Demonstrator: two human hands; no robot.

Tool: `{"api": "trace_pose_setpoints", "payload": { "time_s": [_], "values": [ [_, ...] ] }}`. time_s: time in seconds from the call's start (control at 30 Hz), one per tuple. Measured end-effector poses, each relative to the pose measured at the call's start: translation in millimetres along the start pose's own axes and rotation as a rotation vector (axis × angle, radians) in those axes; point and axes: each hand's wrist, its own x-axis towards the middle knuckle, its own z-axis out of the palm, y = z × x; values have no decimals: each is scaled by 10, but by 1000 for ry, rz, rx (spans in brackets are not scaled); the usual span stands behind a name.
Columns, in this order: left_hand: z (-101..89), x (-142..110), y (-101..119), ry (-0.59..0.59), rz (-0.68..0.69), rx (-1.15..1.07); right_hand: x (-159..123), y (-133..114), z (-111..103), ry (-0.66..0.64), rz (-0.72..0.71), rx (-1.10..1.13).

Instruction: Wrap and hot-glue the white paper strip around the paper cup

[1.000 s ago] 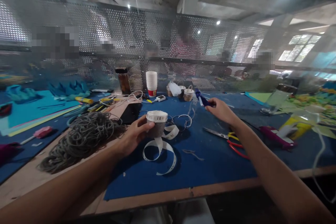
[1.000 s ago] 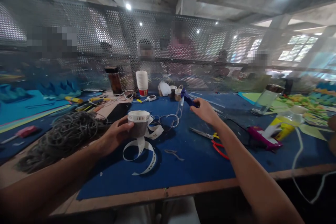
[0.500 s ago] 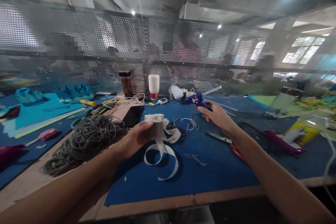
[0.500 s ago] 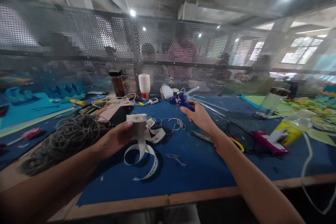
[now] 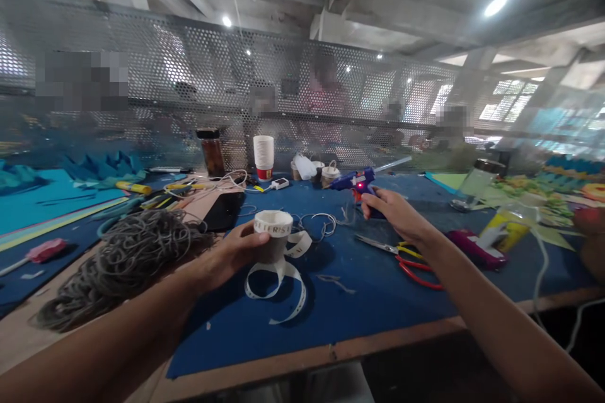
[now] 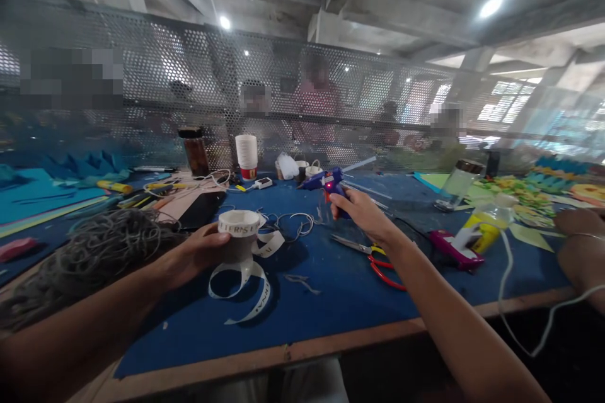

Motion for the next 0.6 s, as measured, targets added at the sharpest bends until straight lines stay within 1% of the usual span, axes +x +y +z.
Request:
{"api": "trace_pose_setpoints", "payload": {
  "time_s": [0.17, 0.27, 0.33, 0.43, 0.5, 0.6],
  "values": [
    [155, 87, 11, -153, 67, 45, 67, -185, 338, -134, -46, 217],
    [282, 157, 36, -191, 89, 35, 93, -277, 508, -205, -54, 284],
    [348, 195, 43, -234, 109, 29, 102, -306, 593, -197, -68, 283],
    [399, 242, 23, -299, 122, 36, 118, -283, 680, -150, -72, 313],
    [408, 265, -3, -313, 124, 34, 130, -242, 719, -145, -45, 372],
    [393, 276, -37, -297, 123, 50, 141, -186, 756, -176, -33, 440]
  ]
}}
